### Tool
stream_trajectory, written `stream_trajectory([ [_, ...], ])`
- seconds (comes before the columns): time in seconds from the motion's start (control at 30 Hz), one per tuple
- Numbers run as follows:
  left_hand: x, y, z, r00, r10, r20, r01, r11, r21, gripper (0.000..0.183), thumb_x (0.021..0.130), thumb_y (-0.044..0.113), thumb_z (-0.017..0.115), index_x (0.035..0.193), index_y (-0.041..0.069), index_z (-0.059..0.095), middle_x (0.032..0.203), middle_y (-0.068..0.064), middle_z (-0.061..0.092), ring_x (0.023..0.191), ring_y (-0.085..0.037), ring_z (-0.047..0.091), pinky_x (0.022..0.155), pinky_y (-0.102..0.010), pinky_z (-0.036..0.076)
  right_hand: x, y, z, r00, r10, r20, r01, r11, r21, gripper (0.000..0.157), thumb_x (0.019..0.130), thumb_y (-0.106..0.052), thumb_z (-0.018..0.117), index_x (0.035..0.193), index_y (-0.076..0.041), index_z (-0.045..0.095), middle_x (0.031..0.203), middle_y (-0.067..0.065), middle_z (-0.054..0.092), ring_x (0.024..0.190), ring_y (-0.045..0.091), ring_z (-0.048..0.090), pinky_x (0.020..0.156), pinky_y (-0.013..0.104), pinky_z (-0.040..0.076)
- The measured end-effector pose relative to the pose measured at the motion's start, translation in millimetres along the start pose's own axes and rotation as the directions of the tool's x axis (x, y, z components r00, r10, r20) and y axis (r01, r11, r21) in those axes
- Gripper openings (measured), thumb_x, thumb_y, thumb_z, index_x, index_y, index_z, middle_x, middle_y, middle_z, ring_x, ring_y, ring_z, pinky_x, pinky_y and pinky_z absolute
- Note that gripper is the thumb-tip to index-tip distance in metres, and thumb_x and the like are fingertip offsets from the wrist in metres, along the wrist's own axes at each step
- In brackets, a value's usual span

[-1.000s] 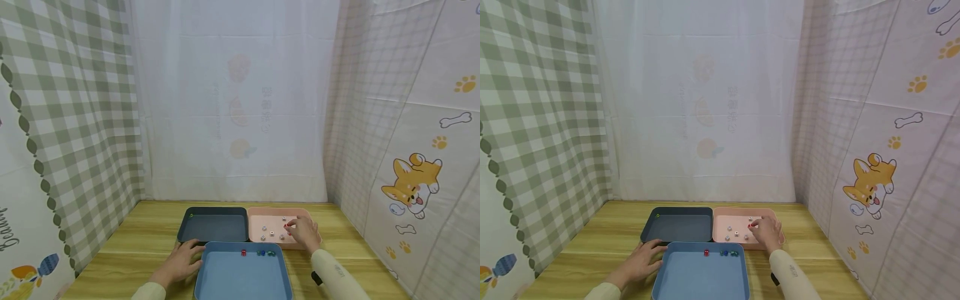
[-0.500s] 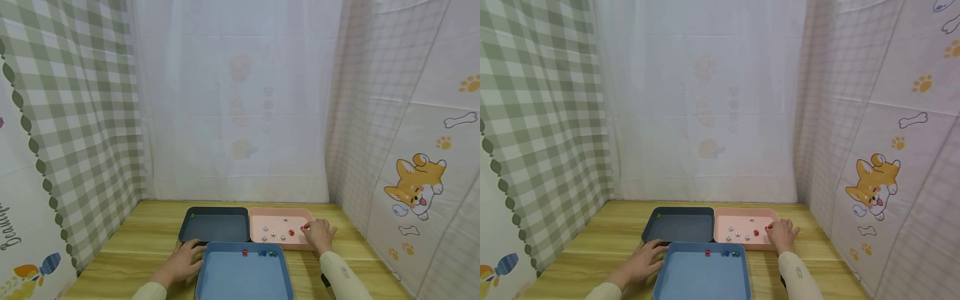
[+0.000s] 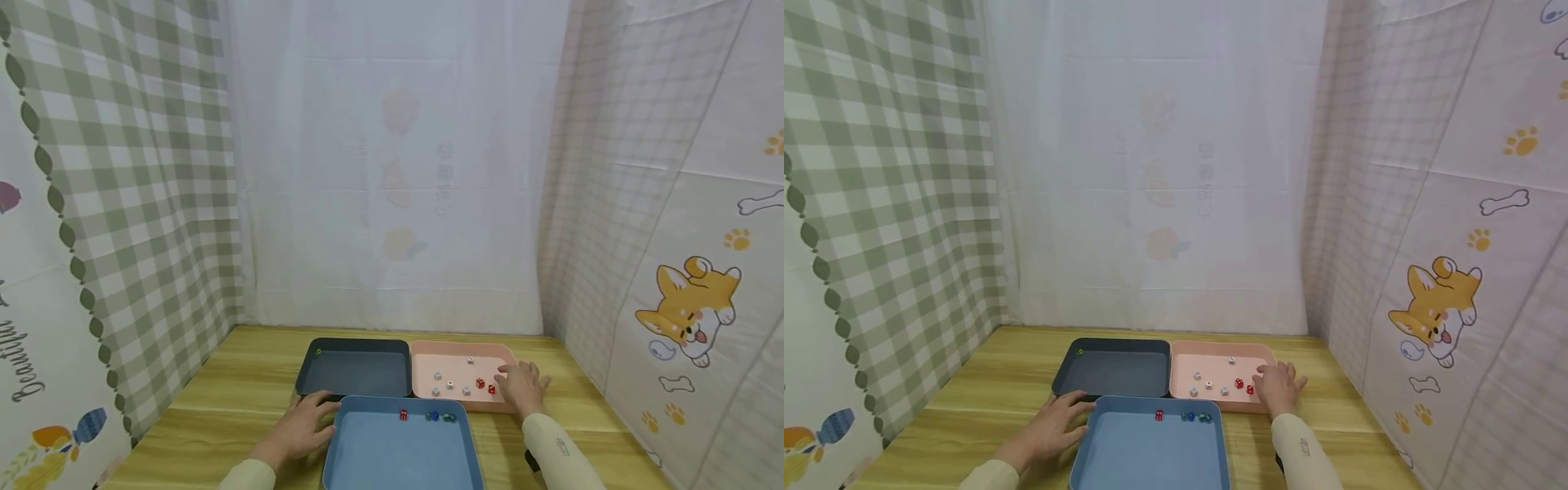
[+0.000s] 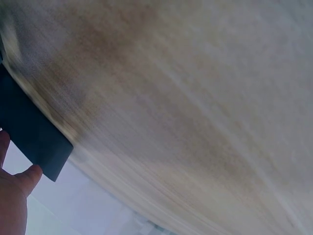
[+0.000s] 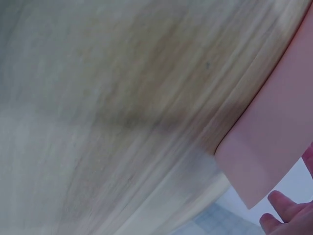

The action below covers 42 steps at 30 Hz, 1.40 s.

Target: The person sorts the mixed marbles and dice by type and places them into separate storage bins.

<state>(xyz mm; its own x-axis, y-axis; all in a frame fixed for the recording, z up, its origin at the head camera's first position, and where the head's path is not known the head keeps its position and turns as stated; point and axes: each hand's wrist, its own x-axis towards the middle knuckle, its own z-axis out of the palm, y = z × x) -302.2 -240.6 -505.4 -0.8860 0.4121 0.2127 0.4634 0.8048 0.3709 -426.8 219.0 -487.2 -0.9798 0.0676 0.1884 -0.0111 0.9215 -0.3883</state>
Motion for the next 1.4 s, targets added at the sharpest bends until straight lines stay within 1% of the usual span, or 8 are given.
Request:
stream_trajectory([
  [0.17, 0.6, 1.2, -1.6, 1.000, 0.005, -0.008, -0.005, 1.000, 0.008, 0.041, 0.099, 0.030, 0.060, 0.134, 0.010, 0.061, 0.141, -0.022, 0.048, 0.130, -0.044, 0.044, 0.099, -0.078, 0.024, -1, -1, -1.7, 1.000, -0.014, -0.018, 0.014, 1.000, -0.002, 0.030, 0.096, -0.021, 0.064, 0.119, -0.003, 0.070, 0.138, 0.038, 0.042, 0.133, 0.057, 0.025, 0.102, 0.076, 0.008],
  [0.37, -0.7, 2.1, -3.1, 1.000, 0.001, 0.004, -0.001, 1.000, 0.012, 0.041, 0.098, 0.029, 0.061, 0.134, 0.009, 0.061, 0.141, -0.022, 0.047, 0.131, -0.044, 0.043, 0.100, -0.077, 0.023, 0, -9, 1.2, 0.999, -0.038, -0.017, 0.038, 0.999, -0.009, 0.028, 0.095, -0.023, 0.066, 0.117, -0.006, 0.072, 0.140, 0.036, 0.044, 0.133, 0.055, 0.028, 0.102, 0.075, 0.011],
  [0.63, -1.1, -0.1, -1.6, 1.000, -0.007, 0.015, 0.007, 1.000, 0.000, 0.042, 0.098, 0.030, 0.061, 0.134, 0.010, 0.060, 0.142, -0.021, 0.046, 0.131, -0.044, 0.043, 0.100, -0.078, 0.023, -8, -27, -1.5, 0.993, -0.115, -0.004, 0.115, 0.990, 0.084, 0.030, 0.095, -0.025, 0.066, 0.119, -0.007, 0.072, 0.143, 0.034, 0.042, 0.136, 0.054, 0.027, 0.105, 0.076, 0.008],
  [0.77, -1.6, -0.5, -2.0, 1.000, -0.016, 0.019, 0.016, 1.000, -0.002, 0.042, 0.098, 0.031, 0.062, 0.134, 0.010, 0.060, 0.142, -0.022, 0.046, 0.131, -0.044, 0.043, 0.100, -0.078, 0.022, -12, -39, -0.8, 0.983, -0.182, -0.007, 0.181, 0.974, 0.133, 0.029, 0.095, -0.026, 0.066, 0.118, -0.009, 0.073, 0.141, 0.032, 0.045, 0.134, 0.051, 0.033, 0.105, 0.072, 0.018],
  [0.87, -1.7, 0.7, -2.7, 1.000, -0.019, 0.021, 0.019, 1.000, -0.008, 0.042, 0.098, 0.030, 0.062, 0.134, 0.010, 0.060, 0.142, -0.022, 0.046, 0.132, -0.043, 0.042, 0.100, -0.078, 0.022, -16, -49, 3.2, 0.974, -0.223, -0.027, 0.225, 0.961, 0.164, 0.025, 0.095, -0.025, 0.067, 0.113, -0.009, 0.075, 0.138, 0.032, 0.049, 0.132, 0.051, 0.037, 0.103, 0.073, 0.021],
  [1.1, -1.9, 1.6, -2.7, 0.999, -0.026, 0.024, 0.026, 1.000, -0.010, 0.042, 0.097, 0.031, 0.063, 0.134, 0.010, 0.061, 0.142, -0.022, 0.046, 0.132, -0.044, 0.042, 0.100, -0.078, 0.022, -29, -75, 10.5, 0.957, -0.290, -0.025, 0.289, 0.932, 0.221, 0.019, 0.093, -0.023, 0.069, 0.105, -0.012, 0.077, 0.138, 0.029, 0.051, 0.133, 0.052, 0.037, 0.104, 0.078, 0.015],
  [1.23, -1.5, 1.7, -2.3, 0.999, -0.026, 0.026, 0.026, 1.000, -0.015, 0.043, 0.097, 0.031, 0.063, 0.134, 0.010, 0.061, 0.142, -0.022, 0.046, 0.132, -0.044, 0.042, 0.100, -0.078, 0.022, -36, -91, 13.5, 0.940, -0.341, -0.028, 0.336, 0.908, 0.252, 0.015, 0.091, -0.024, 0.072, 0.100, -0.013, 0.078, 0.133, 0.026, 0.057, 0.133, 0.051, 0.039, 0.104, 0.077, 0.017],
  [1.4, -0.5, 1.8, -1.6, 1.000, -0.019, 0.021, 0.019, 1.000, -0.003, 0.043, 0.097, 0.032, 0.063, 0.134, 0.010, 0.061, 0.142, -0.022, 0.046, 0.131, -0.044, 0.043, 0.099, -0.078, 0.023, -46, -109, 15.1, 0.910, -0.414, -0.020, 0.402, 0.872, 0.280, 0.012, 0.089, -0.023, 0.074, 0.095, -0.014, 0.079, 0.127, 0.023, 0.061, 0.130, 0.050, 0.044, 0.102, 0.078, 0.019],
])
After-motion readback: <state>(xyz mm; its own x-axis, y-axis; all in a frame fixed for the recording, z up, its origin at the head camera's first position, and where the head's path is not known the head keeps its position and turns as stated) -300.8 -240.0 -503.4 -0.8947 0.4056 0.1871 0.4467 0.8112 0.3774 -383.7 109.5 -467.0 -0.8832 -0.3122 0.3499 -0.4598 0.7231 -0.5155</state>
